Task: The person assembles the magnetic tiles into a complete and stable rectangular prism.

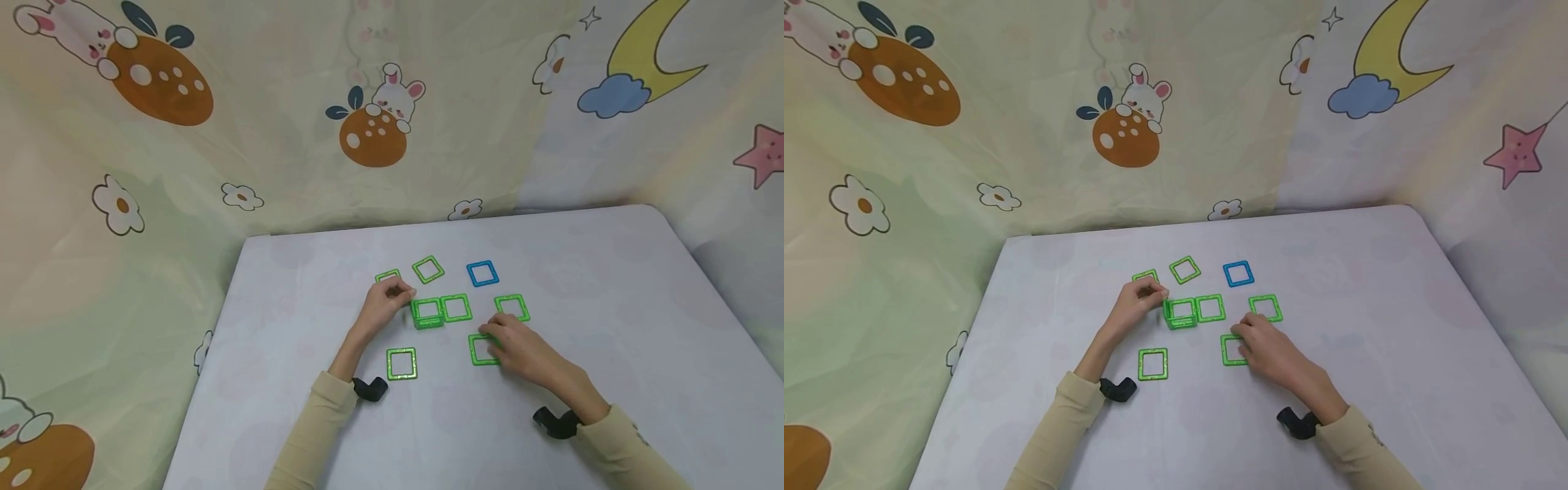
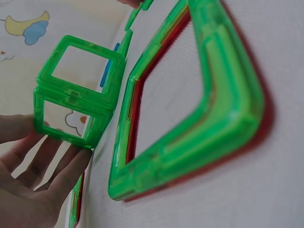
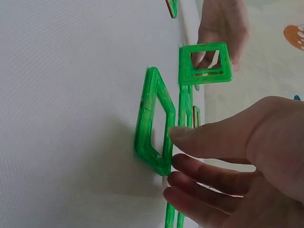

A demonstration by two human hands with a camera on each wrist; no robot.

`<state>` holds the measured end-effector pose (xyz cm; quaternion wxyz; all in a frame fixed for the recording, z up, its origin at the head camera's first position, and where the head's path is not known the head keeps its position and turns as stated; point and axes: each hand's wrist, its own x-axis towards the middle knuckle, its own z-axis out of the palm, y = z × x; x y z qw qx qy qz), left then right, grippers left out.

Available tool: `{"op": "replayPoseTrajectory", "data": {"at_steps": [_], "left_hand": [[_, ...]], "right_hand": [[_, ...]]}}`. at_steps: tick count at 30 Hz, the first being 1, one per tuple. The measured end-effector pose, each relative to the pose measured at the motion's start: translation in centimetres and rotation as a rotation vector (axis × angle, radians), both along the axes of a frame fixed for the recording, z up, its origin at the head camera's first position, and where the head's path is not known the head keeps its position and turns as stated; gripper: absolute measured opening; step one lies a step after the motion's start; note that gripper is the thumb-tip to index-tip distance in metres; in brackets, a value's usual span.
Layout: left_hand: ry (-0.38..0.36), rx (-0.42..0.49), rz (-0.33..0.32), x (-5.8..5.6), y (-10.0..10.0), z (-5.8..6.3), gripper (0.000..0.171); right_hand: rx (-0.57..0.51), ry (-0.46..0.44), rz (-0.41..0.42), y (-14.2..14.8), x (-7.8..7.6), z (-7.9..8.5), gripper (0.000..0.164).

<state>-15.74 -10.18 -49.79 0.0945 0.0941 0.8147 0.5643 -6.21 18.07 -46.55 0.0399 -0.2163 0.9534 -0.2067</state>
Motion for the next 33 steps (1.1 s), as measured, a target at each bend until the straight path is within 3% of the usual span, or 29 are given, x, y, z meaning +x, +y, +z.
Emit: {"op": "replayPoseTrajectory", "data": {"at_steps": [18, 21, 27, 33], "left_hand": [[0.008, -0.005, -0.010, -0.2, -0.1, -0.1, 0.010], [0.007, 0.003, -0.013, -0.2, -0.2, -0.1, 0.011], [0.006, 0.013, -0.019, -0.2, -0.2, -0.1, 0.010], [0.005, 0.020, -0.022, -0.2, -0.2, 0.0, 0.010]], "right_hand": [[0.019, 0.086, -0.035, -0.4, -0.8, -1.6, 0.026], [0.002, 0.055, -0.037, -0.3, -0.9, -1.4, 0.025], [-0.086, -0.092, -0.034, -0.1, -1.3, -0.6, 0.020], [-0.123, -0.100, 0.008, 0.1, -1.8, -0.4, 0.017]]}}
